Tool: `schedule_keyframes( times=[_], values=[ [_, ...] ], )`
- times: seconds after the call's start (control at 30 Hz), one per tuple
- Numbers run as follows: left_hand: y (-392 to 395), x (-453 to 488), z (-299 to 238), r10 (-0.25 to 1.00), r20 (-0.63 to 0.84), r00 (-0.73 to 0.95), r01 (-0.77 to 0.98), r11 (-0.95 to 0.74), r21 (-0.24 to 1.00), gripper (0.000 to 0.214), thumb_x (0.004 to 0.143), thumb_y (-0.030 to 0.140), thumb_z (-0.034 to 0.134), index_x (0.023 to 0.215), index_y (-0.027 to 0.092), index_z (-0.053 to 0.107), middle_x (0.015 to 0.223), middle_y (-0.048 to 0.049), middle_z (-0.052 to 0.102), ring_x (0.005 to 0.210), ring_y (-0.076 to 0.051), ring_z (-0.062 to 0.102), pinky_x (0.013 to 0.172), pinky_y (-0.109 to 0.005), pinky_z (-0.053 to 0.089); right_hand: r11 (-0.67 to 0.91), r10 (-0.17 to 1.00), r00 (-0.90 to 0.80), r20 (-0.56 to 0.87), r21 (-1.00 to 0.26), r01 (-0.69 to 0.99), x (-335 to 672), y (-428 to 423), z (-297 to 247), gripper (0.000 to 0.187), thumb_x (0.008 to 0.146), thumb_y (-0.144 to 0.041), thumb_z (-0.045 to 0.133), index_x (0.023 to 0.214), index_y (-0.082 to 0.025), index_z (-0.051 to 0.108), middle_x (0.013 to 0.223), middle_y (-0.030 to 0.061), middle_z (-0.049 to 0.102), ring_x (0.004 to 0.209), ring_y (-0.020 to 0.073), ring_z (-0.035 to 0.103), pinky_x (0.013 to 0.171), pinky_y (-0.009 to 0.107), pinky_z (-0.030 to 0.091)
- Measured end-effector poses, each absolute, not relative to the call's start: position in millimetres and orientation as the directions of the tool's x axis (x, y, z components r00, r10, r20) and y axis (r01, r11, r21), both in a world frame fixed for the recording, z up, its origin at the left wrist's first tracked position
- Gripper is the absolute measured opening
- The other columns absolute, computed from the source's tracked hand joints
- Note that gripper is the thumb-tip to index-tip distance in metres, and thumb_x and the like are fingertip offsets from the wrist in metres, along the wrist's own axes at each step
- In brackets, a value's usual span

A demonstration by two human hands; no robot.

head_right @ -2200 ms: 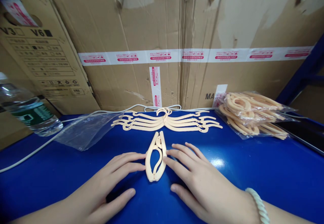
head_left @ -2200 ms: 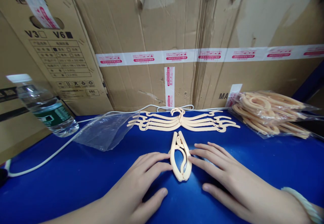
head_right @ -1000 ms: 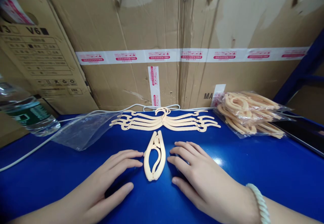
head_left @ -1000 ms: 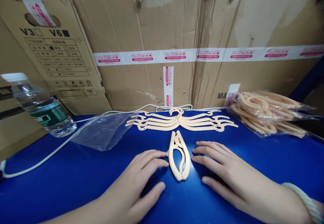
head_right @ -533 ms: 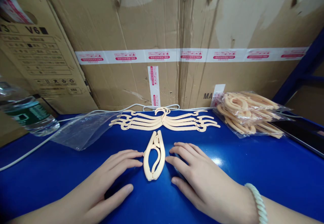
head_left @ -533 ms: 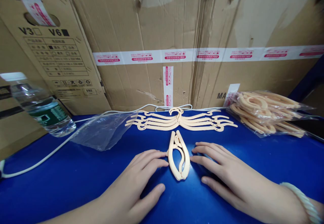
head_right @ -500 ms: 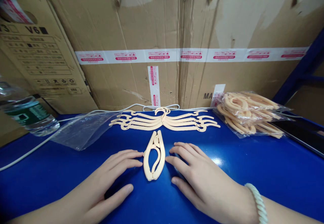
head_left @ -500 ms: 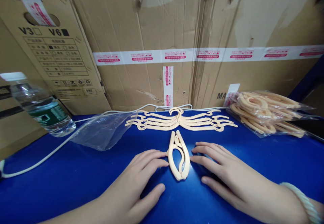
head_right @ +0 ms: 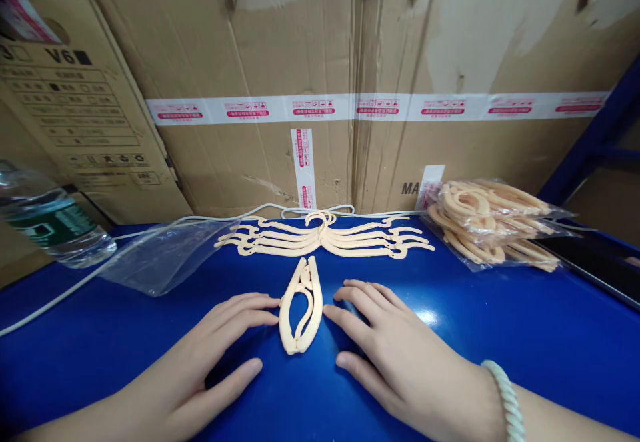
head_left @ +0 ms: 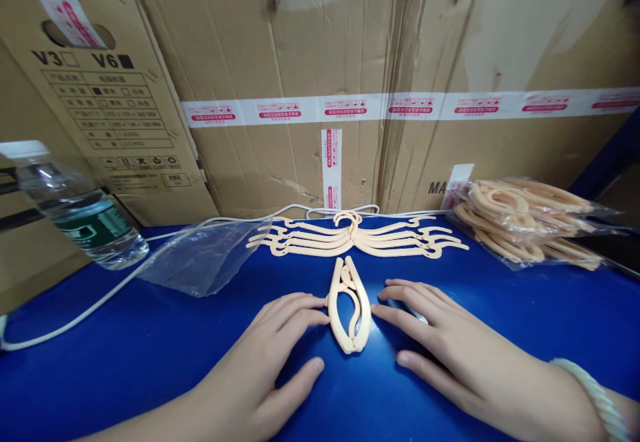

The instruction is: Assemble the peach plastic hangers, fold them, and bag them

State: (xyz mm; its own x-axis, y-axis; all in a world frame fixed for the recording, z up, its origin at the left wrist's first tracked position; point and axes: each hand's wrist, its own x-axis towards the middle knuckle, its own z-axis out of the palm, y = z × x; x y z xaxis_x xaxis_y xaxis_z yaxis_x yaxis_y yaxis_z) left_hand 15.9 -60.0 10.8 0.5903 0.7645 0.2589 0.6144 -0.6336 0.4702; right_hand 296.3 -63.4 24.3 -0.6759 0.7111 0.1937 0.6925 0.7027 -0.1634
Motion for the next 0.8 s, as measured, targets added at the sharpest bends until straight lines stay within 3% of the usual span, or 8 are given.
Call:
schedule_keyframes(
  times=[0.8],
  values=[
    [-60.0, 15.3, 11.1, 0.763, 0.277, 0.585, 0.606, -0.637, 0.476, 0.038, 0.091, 0.025, 0.054, 0.129, 0.031, 0.055, 0.134, -0.0048, 0.06, 0.127, -0.026, 0.053, 0.108, -0.048, 0.044, 0.698, 0.716, -0.685, 0.137, -0.186, 0.692, 297.6, -64.3, 29.4, 0.048, 0.098, -0.037, 0.047, 0.144, -0.023, 0.047, 0.139, 0.0131, 0.056, 0.129, 0.0311, 0.05, 0.103, 0.051, 0.046]
  ],
)
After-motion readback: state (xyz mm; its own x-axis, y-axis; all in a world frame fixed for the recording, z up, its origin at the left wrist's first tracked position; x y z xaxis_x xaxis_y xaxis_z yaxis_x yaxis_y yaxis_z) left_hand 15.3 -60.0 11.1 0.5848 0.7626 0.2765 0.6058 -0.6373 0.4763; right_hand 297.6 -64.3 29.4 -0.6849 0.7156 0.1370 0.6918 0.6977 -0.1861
